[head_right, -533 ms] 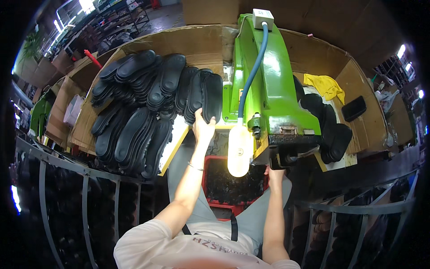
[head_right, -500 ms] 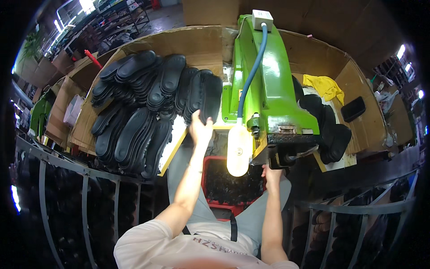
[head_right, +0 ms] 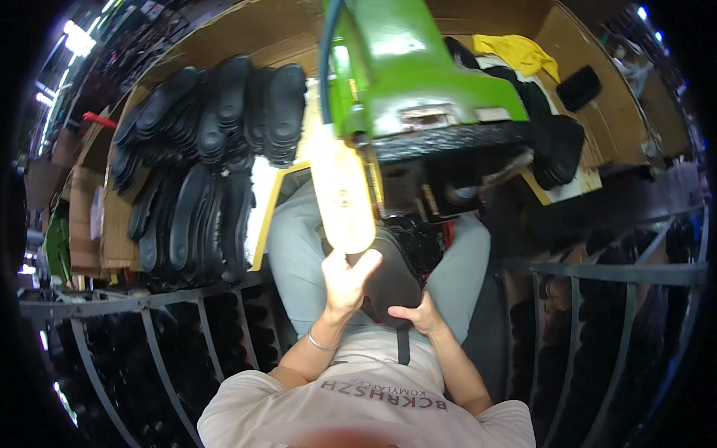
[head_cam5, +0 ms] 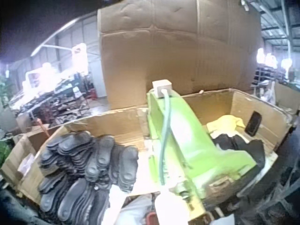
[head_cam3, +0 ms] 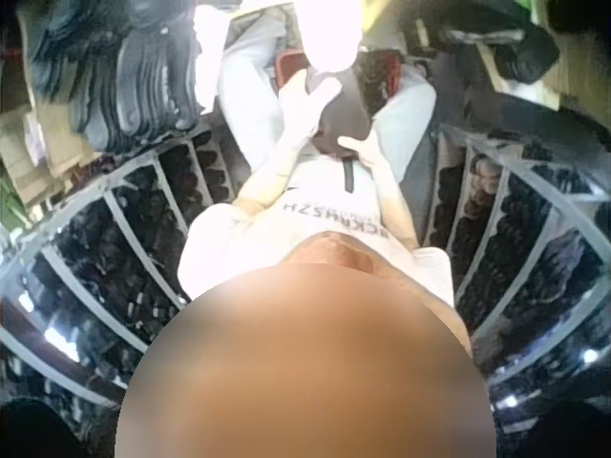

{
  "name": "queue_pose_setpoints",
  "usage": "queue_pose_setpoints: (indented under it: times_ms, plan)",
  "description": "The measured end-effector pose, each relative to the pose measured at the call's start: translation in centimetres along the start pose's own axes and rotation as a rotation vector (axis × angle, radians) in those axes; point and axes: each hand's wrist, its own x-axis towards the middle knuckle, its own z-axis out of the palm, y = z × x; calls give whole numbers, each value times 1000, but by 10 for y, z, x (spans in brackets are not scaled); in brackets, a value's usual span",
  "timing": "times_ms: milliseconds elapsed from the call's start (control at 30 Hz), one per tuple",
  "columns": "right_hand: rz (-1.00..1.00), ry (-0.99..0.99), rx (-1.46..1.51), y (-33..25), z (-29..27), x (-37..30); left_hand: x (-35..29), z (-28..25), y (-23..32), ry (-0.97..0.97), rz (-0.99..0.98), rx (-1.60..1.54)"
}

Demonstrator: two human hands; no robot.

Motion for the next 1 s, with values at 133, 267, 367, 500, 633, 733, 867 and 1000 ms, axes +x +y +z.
queue_pose_setpoints:
  times_ms: [133, 267, 367, 500, 633, 733, 867, 1000]
  plan:
    - [-49, 91, 212, 14, -2, -24, 7, 38, -7, -373, 42, 444]
    - [97, -113, 356, 13, 10, -26, 35, 56, 10, -393, 152, 703]
    - [9, -64, 350, 5, 14, -38, 33, 54, 15, -288, 174, 526]
    - [-159, 336, 360, -18, -4, -66, 22, 46, 1, -209, 173, 474]
    - [-392, 728, 295, -59, -38, -65, 24, 41, -12, -173, 215, 549]
    - [-527, 630, 230, -104, -53, -45, 30, 37, -12, -229, 372, 640]
    - [-705, 625, 125, -143, -46, -4, 34, 21, -1, -171, 416, 663]
    - [-706, 611, 151, -142, -20, 21, 27, 0, 15, -146, 336, 69]
